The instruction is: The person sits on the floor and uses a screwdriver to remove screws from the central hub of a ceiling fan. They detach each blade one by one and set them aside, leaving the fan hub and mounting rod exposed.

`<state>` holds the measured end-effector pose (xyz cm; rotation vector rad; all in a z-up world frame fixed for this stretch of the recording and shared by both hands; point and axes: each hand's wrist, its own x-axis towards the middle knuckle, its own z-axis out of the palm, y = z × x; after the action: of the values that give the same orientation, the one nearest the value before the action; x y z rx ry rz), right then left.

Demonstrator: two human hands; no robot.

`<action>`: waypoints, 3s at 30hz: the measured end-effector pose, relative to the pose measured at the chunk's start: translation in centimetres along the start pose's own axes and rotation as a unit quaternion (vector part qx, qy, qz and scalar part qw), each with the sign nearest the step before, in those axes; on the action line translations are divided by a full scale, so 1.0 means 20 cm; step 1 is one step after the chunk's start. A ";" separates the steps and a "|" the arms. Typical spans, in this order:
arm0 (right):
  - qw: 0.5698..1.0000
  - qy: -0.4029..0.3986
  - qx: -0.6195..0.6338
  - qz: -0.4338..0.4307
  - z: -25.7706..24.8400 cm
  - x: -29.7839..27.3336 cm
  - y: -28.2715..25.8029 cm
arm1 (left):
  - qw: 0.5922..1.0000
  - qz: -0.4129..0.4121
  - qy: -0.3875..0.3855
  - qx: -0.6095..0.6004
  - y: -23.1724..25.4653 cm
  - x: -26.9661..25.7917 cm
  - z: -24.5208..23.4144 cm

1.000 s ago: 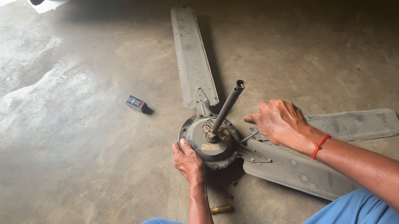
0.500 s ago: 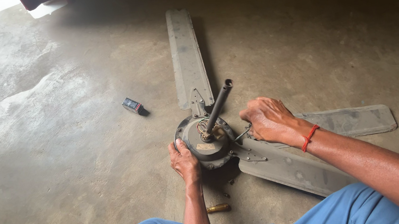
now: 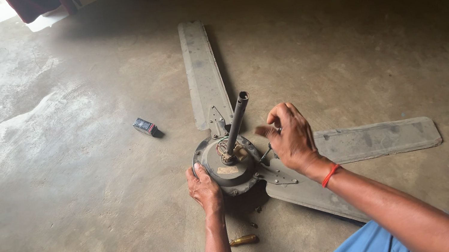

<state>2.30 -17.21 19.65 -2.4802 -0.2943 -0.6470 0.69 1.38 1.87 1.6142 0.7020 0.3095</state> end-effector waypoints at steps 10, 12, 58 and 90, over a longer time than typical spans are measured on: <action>0.932 -0.301 -0.164 0.118 -0.09 0.12 -0.09 | 1.000 -0.015 0.009 0.019 0.04 -0.01 0.00; 0.962 -0.227 -0.148 0.025 -0.07 0.09 -0.07 | 1.000 -0.023 0.004 0.015 0.04 -0.02 -0.01; 0.976 -0.053 0.140 0.156 -0.13 -0.02 -0.04 | 0.979 0.003 0.023 0.204 -0.10 0.09 -0.02; 0.963 -0.052 0.179 0.192 -0.15 -0.04 -0.09 | 0.989 0.011 0.043 0.140 -0.07 -0.08 -0.03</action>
<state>-0.14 -17.40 22.32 -2.1382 0.0343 -0.2724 -1.28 1.04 0.90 1.8853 0.8214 0.3088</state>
